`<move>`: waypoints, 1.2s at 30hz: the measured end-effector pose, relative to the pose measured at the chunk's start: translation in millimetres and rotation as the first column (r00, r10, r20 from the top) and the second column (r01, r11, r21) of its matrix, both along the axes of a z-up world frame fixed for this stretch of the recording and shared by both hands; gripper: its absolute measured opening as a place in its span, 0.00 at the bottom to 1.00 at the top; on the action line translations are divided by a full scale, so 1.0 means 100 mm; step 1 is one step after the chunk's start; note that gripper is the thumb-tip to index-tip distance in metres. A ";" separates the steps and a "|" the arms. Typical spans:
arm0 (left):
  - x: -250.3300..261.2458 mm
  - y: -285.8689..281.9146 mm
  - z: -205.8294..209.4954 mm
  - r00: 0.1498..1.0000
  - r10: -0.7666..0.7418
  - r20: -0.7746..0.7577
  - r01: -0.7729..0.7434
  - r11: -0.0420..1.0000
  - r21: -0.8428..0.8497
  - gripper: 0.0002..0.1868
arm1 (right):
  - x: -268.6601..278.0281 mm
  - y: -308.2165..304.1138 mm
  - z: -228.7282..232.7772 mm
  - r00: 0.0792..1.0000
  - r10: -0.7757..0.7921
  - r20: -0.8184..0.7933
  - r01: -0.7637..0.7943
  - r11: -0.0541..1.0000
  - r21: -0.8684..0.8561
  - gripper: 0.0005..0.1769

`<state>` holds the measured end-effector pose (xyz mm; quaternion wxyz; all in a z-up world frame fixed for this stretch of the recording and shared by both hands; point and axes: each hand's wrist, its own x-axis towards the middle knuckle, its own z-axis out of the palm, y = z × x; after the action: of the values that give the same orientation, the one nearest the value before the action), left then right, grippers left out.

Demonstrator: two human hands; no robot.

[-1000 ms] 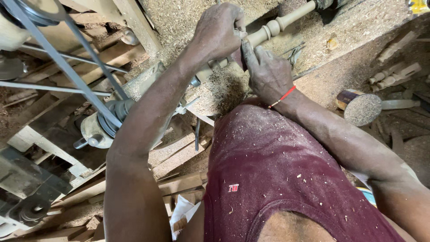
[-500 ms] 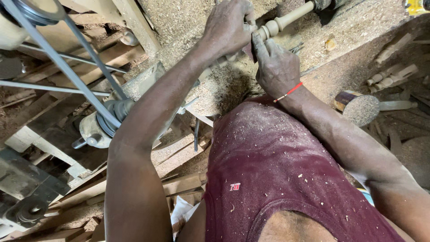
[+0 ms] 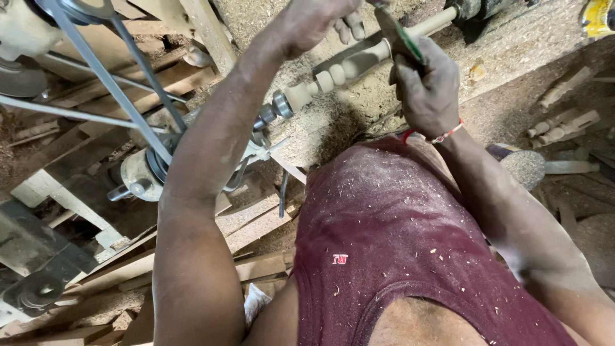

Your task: The person sands a wooden furniture leg by hand using a piece of sandpaper while the leg is mounted in a rotating lathe.

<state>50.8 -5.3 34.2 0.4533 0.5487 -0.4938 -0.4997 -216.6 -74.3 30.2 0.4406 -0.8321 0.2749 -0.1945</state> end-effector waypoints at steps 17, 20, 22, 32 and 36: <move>-0.27 0.03 -0.19 0.810 0.072 0.582 -0.116 0.992 0.038 0.33 | 0.31 0.34 -0.01 0.995 -0.076 -0.057 0.094 0.884 0.457 0.17; -0.28 0.05 -0.10 0.813 0.019 0.582 -0.092 0.991 0.097 0.33 | 0.29 0.37 -0.11 0.998 0.050 0.029 -0.052 0.997 0.052 0.19; -0.28 0.07 -0.03 0.837 0.001 0.547 -0.096 0.985 0.145 0.33 | 0.32 0.37 -0.19 0.997 0.071 -0.013 -0.072 0.997 -0.026 0.19; -0.26 0.10 -0.08 0.829 -0.063 0.556 0.005 0.995 0.104 0.35 | 0.34 0.41 -0.20 0.987 0.157 -0.044 -0.162 0.975 -0.150 0.21; -0.30 0.11 -0.09 0.805 -0.095 0.585 0.019 0.991 0.135 0.29 | 0.35 0.42 -0.18 0.987 0.142 -0.074 -0.150 0.982 -0.118 0.20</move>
<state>20.7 5.6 25.0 0.2278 0.6883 -0.5947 -0.3473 -181.9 -32.4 11.8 0.3925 -0.8815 0.2146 -0.1511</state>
